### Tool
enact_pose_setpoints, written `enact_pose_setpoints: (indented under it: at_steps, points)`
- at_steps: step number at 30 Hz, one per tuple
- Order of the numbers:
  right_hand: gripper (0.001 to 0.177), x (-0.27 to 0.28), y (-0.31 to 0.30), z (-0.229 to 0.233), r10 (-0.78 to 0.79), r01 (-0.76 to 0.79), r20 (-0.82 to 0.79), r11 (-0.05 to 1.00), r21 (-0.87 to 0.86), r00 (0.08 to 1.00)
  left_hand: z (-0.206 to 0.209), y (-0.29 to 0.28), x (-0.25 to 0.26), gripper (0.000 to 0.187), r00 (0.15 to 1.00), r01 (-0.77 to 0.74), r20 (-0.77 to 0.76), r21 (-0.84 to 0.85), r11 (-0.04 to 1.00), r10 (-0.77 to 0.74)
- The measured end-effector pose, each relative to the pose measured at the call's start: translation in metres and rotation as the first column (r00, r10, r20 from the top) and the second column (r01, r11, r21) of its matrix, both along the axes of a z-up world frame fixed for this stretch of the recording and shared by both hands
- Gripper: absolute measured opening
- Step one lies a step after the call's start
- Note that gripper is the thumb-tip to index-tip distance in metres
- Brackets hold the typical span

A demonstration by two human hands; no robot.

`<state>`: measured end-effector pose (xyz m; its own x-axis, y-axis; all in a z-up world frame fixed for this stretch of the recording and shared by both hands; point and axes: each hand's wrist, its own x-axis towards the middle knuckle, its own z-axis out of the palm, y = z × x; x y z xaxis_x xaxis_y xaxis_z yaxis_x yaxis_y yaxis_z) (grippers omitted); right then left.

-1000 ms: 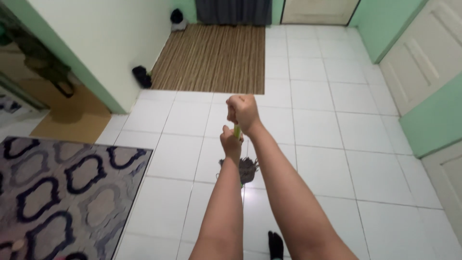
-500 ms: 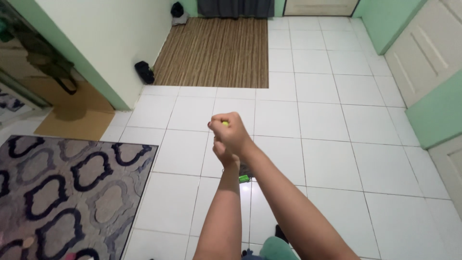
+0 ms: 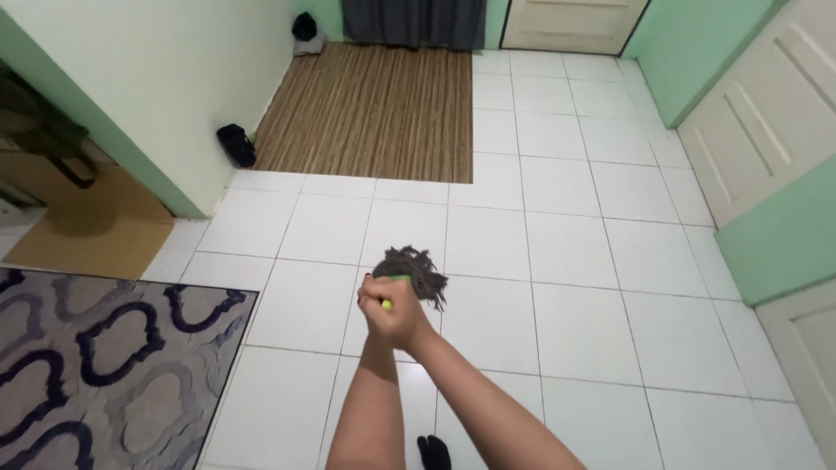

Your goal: The person is mopping a white tiled floor in a hallway area using a green mop.

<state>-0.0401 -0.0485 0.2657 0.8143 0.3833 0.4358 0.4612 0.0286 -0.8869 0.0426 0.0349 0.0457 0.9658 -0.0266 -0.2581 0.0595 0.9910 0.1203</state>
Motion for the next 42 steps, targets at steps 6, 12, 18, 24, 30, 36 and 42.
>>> enact_pose_setpoints:
  at_steps: [6, 12, 18, 24, 30, 36, 42]
  points:
    - [0.024, 0.061, -0.003, -0.042, 0.022, -0.023, -0.016, 0.998, -0.058, 1.000, -0.076, 0.017, 0.066, 0.041, 0.928, -0.326, 0.366, 0.705, 0.630, 0.072]
    - [0.021, 0.098, -0.007, -0.041, 0.012, -0.012, -0.002, 0.998, -0.065, 1.000, -0.030, 0.007, 0.081, 0.050, 0.989, -0.119, 0.056, 0.850, 0.514, 0.138]
    - [0.022, 0.094, -0.006, -0.028, 0.034, -0.034, -0.010, 0.999, 0.034, 0.999, -0.086, 0.015, 0.102, 0.022, 0.941, -0.339, 0.255, 0.719, 0.607, 0.223]
    - [0.026, 0.065, 0.008, -0.001, 0.037, -0.028, -0.071, 0.992, 0.127, 0.997, 0.006, 0.020, 0.037, 0.035, 0.939, -0.269, 0.304, 0.940, -0.210, 0.158]
    - [0.032, 0.026, 0.016, 0.033, 0.186, -0.092, -0.260, 0.938, 0.335, 0.948, 0.024, 0.026, -0.014, 0.031, 0.943, -0.242, 0.264, 0.962, -0.128, 0.200]
    - [0.034, -0.018, 0.038, 0.053, 0.239, -0.098, -0.319, 0.911, 0.401, 0.917, 0.124, 0.039, -0.107, 0.070, 0.958, -0.104, 0.017, 0.951, 0.293, 0.286]
    - [0.033, -0.043, 0.086, 0.039, 0.274, -0.175, -0.264, 0.922, 0.345, 0.925, 0.107, 0.070, -0.142, 0.061, 0.918, -0.218, 0.032, 0.873, 0.437, 0.395]
